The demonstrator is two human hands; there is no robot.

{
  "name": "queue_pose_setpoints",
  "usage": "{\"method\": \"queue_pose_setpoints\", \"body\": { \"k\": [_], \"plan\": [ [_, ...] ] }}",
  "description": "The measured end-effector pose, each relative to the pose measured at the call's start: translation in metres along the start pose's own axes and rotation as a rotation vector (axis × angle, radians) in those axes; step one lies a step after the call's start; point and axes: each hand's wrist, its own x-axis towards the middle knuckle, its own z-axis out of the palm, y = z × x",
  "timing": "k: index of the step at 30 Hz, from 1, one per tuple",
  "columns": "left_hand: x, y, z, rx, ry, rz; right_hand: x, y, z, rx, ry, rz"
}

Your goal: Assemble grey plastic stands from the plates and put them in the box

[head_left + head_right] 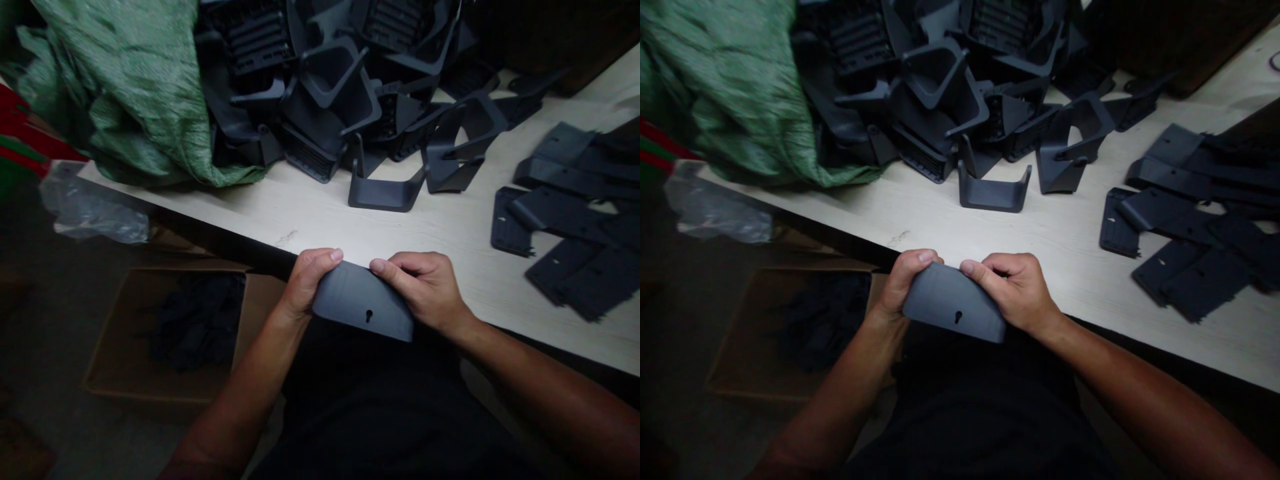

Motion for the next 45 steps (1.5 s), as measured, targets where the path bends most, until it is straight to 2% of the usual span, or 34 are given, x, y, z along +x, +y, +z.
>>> {"method": "queue_pose_setpoints", "body": {
  "k": [3, 5, 9, 10, 12, 15, 18, 20, 22, 24, 26, 28, 30, 31, 33, 35, 38, 40, 45],
  "plan": [
    [-0.003, -0.004, -0.003, -0.025, 0.081, -0.002, 0.013, -0.003, -0.004, 0.026, -0.082, 0.0],
    [-0.006, -0.004, -0.005, 0.02, 0.081, 0.026, 0.022, -0.004, -0.009, 0.035, -0.163, 0.011],
    [-0.009, 0.002, -0.008, 0.171, -0.165, -0.031, 0.037, -0.005, -0.018, 0.008, -0.386, 0.083],
    [-0.009, 0.004, -0.008, 0.179, -0.201, -0.061, 0.04, -0.005, -0.019, -0.011, -0.403, 0.086],
    [-0.008, 0.009, -0.01, 0.181, -0.194, -0.079, 0.045, -0.008, -0.022, -0.073, -0.333, 0.029],
    [-0.004, 0.015, -0.014, 0.185, -0.07, -0.004, 0.051, -0.014, -0.033, -0.209, -0.074, -0.147],
    [0.0, 0.015, -0.015, 0.075, 0.208, 0.181, 0.05, -0.018, -0.048, -0.223, 0.182, -0.172],
    [0.0, 0.013, -0.014, 0.006, 0.369, 0.305, 0.043, -0.015, -0.051, -0.077, 0.198, -0.064],
    [-0.001, 0.01, -0.013, 0.015, 0.402, 0.364, 0.034, -0.011, -0.044, 0.145, 0.043, 0.094],
    [-0.006, 0.007, -0.011, 0.097, 0.338, 0.366, 0.026, -0.007, -0.03, 0.355, -0.157, 0.24],
    [-0.012, 0.004, -0.011, 0.232, 0.216, 0.314, 0.021, -0.006, -0.014, 0.542, -0.239, 0.338],
    [-0.015, 0.003, -0.012, 0.336, 0.048, 0.247, 0.02, -0.007, -0.004, 0.683, -0.196, 0.375],
    [-0.014, 0.003, -0.013, 0.313, -0.062, 0.243, 0.019, -0.01, -0.002, 0.71, -0.12, 0.32],
    [-0.011, 0.003, -0.013, 0.249, -0.054, 0.274, 0.018, -0.012, -0.003, 0.654, -0.113, 0.266],
    [-0.002, 0.006, -0.009, 0.067, 0.051, 0.319, 0.015, -0.014, -0.006, 0.433, -0.171, 0.141],
    [0.009, 0.01, -0.002, -0.108, 0.1, 0.224, 0.011, -0.014, -0.007, 0.182, -0.3, 0.021],
    [0.02, 0.02, 0.013, -0.272, -0.068, -0.045, 0.006, -0.012, -0.004, 0.005, -0.425, -0.117],
    [0.022, 0.027, 0.025, -0.334, -0.122, -0.08, 0.004, -0.011, -0.001, 0.042, -0.401, -0.133],
    [0.017, 0.027, 0.044, -0.379, 0.01, 0.033, -0.005, -0.01, 0.011, 0.27, -0.189, -0.042]
  ]
}}
